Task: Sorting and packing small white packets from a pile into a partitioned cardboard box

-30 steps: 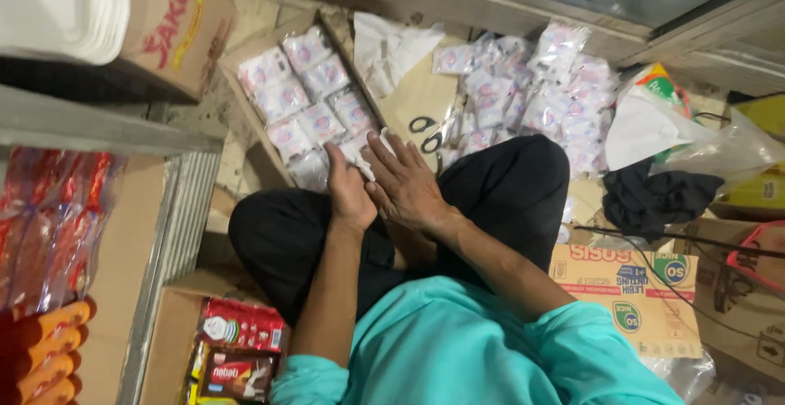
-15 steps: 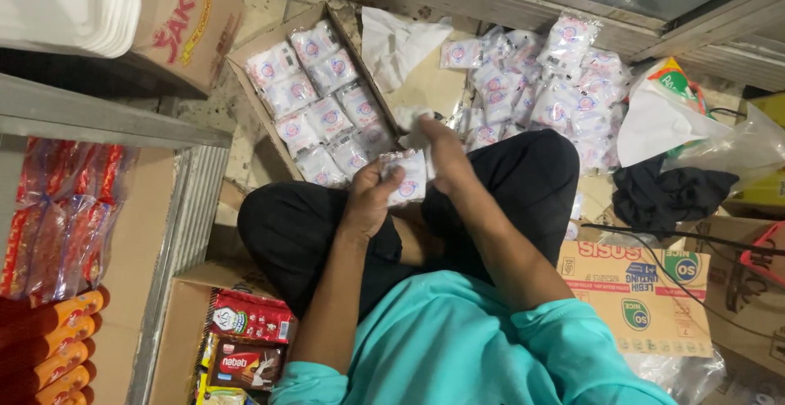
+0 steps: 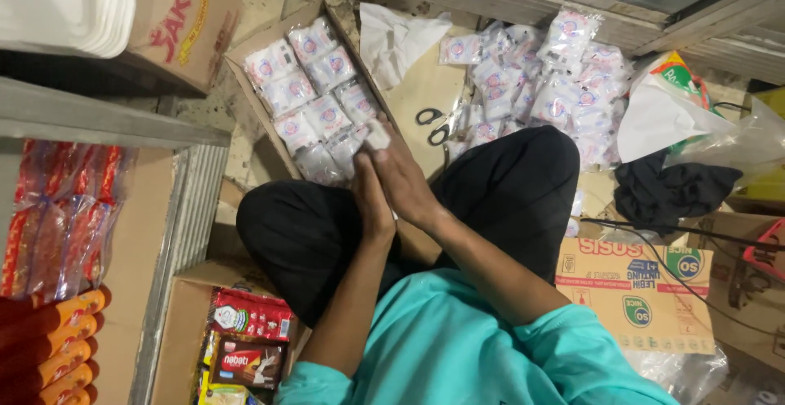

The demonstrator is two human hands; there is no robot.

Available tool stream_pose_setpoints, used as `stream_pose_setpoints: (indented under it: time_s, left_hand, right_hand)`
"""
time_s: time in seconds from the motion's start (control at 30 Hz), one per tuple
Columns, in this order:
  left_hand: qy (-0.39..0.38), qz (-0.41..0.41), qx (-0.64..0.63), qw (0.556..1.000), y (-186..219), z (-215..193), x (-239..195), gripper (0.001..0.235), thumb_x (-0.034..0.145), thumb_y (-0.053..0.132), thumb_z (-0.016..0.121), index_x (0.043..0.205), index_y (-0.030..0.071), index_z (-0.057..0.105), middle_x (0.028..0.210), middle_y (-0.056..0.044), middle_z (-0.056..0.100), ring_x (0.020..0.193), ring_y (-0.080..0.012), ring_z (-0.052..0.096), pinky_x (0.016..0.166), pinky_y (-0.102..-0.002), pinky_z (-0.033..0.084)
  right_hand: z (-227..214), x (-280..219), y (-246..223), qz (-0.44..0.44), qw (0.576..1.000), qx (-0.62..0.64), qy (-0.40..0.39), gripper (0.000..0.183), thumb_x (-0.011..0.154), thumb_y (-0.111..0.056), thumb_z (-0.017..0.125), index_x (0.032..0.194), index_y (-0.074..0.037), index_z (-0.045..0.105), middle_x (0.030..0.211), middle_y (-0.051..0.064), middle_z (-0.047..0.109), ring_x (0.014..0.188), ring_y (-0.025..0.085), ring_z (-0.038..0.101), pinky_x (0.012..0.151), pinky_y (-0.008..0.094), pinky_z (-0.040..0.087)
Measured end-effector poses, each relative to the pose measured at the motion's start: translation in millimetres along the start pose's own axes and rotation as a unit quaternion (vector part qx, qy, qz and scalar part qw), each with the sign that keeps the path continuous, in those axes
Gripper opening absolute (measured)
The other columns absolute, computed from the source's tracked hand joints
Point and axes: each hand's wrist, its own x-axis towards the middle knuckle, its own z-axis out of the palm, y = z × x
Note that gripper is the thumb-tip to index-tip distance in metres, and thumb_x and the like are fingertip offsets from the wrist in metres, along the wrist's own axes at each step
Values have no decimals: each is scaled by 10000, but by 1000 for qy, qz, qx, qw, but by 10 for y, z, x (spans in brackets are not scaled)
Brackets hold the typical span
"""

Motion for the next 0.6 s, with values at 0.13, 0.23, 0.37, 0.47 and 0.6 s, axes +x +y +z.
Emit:
stream_pose_setpoints:
  time_s: [0.13, 0.23, 0.37, 0.47, 0.6]
  left_hand:
    - [-69, -49, -49, 995, 252, 22, -134, 568, 1035, 336, 441, 1400, -91, 521, 1435, -211, 591, 1325, -298, 570, 1094, -355, 456]
    - [-52, -27, -201, 978, 284, 129, -155, 165, 1001, 193, 678, 869, 122, 607, 721, 63, 511, 639, -46, 485, 610, -169, 388]
    - [-22, -83, -252, 964, -56, 23, -117, 158, 1006, 218, 662, 1074, 77, 680, 867, -10, 661, 774, -69, 627, 712, -233, 506]
    - [38, -61, -232, 970, 65, 138, -76, 345, 1050, 302, 590, 1284, 52, 622, 1140, -138, 672, 1049, -174, 623, 928, -368, 502]
    - [43, 72, 23, 996, 144, 120, 5, 523, 1131, 354, 391, 1564, 61, 405, 1575, -271, 414, 1486, -343, 357, 1240, -455, 282]
  right_hand:
    - [-133, 121, 182, 15, 990, -138, -12, 524, 1117, -374, 418, 1520, -43, 464, 1605, 310, 322, 1440, 599, 279, 1205, 652, 248]
    - [-254, 234, 279, 158, 976, -143, 36, 412, 1041, -472, 549, 1251, -150, 697, 1204, 157, 691, 1198, 376, 640, 1025, 500, 500]
    - [-351, 186, 224, 275, 945, -27, 174, 474, 1011, -491, 547, 1227, -90, 677, 1241, 198, 648, 1278, 340, 559, 1100, 486, 411]
    - [-232, 74, -1, 338, 904, 140, 222, 516, 982, -403, 557, 1296, -3, 642, 1248, 216, 595, 1231, 352, 526, 1110, 524, 382]
    - [-101, -91, -435, 326, 924, 164, 116, 189, 906, -177, 756, 1035, -59, 682, 840, 18, 669, 824, 130, 668, 741, 283, 565]
